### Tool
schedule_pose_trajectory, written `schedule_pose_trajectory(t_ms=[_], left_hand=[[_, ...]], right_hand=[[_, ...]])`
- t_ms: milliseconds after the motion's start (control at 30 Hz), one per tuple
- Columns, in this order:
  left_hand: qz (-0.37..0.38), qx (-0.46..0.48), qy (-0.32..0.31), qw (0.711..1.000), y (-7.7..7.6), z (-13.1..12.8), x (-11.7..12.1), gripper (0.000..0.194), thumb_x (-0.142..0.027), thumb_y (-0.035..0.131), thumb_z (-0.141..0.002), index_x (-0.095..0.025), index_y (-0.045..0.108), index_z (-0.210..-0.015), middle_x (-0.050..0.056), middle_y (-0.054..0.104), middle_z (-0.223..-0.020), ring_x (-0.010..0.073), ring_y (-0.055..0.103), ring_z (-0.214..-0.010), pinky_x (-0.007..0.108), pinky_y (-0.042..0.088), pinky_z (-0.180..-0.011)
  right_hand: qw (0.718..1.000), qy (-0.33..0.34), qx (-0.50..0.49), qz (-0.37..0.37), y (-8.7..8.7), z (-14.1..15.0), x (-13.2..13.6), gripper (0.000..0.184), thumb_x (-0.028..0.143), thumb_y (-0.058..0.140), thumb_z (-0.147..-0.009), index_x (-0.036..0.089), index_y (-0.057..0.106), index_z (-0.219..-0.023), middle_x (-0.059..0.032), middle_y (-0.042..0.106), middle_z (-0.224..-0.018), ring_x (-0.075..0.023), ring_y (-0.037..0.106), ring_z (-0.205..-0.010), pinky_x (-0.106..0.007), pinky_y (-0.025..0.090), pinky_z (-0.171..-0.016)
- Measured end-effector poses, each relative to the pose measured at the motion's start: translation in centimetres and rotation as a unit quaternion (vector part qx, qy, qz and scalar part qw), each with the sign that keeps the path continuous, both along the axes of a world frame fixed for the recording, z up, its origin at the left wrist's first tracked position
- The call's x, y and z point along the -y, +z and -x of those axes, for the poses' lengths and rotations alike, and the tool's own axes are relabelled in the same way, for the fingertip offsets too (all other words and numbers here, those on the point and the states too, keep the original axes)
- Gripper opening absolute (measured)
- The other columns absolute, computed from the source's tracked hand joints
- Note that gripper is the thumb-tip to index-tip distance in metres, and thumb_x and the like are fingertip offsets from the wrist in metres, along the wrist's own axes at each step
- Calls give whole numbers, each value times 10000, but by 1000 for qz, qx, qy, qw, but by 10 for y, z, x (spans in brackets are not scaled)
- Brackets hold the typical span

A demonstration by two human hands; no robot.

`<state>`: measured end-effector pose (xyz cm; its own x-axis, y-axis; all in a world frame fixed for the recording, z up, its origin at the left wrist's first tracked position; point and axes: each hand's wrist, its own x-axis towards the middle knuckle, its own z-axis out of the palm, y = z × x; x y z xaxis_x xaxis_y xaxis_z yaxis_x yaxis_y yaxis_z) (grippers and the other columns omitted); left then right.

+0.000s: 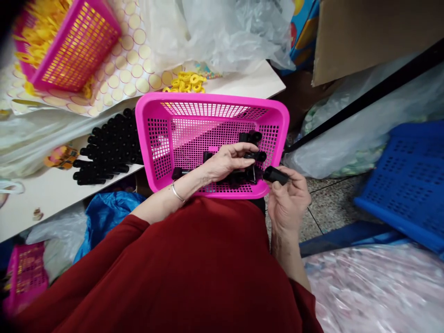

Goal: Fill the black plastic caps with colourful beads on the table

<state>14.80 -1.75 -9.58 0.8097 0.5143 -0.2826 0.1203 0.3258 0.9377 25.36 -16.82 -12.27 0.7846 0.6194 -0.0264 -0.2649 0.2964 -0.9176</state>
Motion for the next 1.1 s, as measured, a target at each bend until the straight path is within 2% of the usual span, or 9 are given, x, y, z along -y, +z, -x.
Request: schedule_pose_trajectory(t_ms=[67,133,300,433,667,800,933,1000,1100], left_hand=[[146,30,38,988,11,4,3,224,-221,739,-827,-158,628,-1011,-16,642,-826,86,621,-674,285,543,-738],[237,42,65,968,19,6,7,196,-197,754,-819,-155,585,-911,-23,640,-777,85,648,-648,265,561,-710],[293,48,89,951,24,8,14,269,-156,801,-786,-149,545,-866,-21,661,-726,96,682,-635,230,561,-650],[276,62,119,952,17,8,18,352,-160,862,-713,-149,539,-852,-54,637,-670,58,626,-567,189,498,-575],[254,67,132,956,10,8,21,464,-248,936,-589,-148,559,-841,-61,636,-672,56,612,-593,235,512,-656],[164,48,120,978,10,10,28,407,-327,923,-598,-130,651,-828,-37,648,-705,67,596,-648,242,489,-677],[88,33,89,992,13,12,36,360,-409,873,-665,-141,739,-863,-4,665,-767,122,615,-768,269,496,-728],[64,30,111,991,16,18,37,383,-397,882,-648,-152,750,-911,1,667,-786,129,609,-771,278,502,-735],[-30,34,198,979,28,41,37,414,-361,902,-608,-166,756,-943,18,687,-853,140,608,-790,309,520,-780]], right_hand=[[999,-16,44,-5,5,5,-5,389,280,893,-639,218,699,-970,-19,713,-1016,-179,696,-953,-461,571,-970],[995,-39,88,-18,8,11,-10,388,254,888,-635,214,703,-974,-12,721,-980,-169,699,-928,-451,578,-966],[984,-63,165,-5,9,18,-15,379,236,860,-674,209,704,-1018,-13,728,-983,-175,714,-901,-455,593,-942],[981,-75,181,-5,8,19,-15,377,227,861,-679,205,702,-1021,-9,726,-987,-169,715,-893,-445,595,-943],[974,-43,222,7,4,17,-12,365,187,848,-701,206,710,-1038,-16,736,-1001,-170,719,-894,-405,610,-891],[964,-22,262,24,0,15,-11,371,179,852,-697,220,723,-1043,-16,726,-1022,-189,708,-960,-406,599,-888],[948,-8,313,53,4,14,-10,344,179,847,-708,235,756,-1034,-16,719,-1007,-177,686,-903,-359,598,-804],[943,32,322,75,9,15,-9,375,191,844,-711,253,762,-1072,-28,711,-1055,-195,684,-914,-375,607,-790],[945,90,300,95,14,15,-9,452,210,839,-721,316,754,-1152,-34,678,-1161,-187,678,-836,-423,630,-804]])
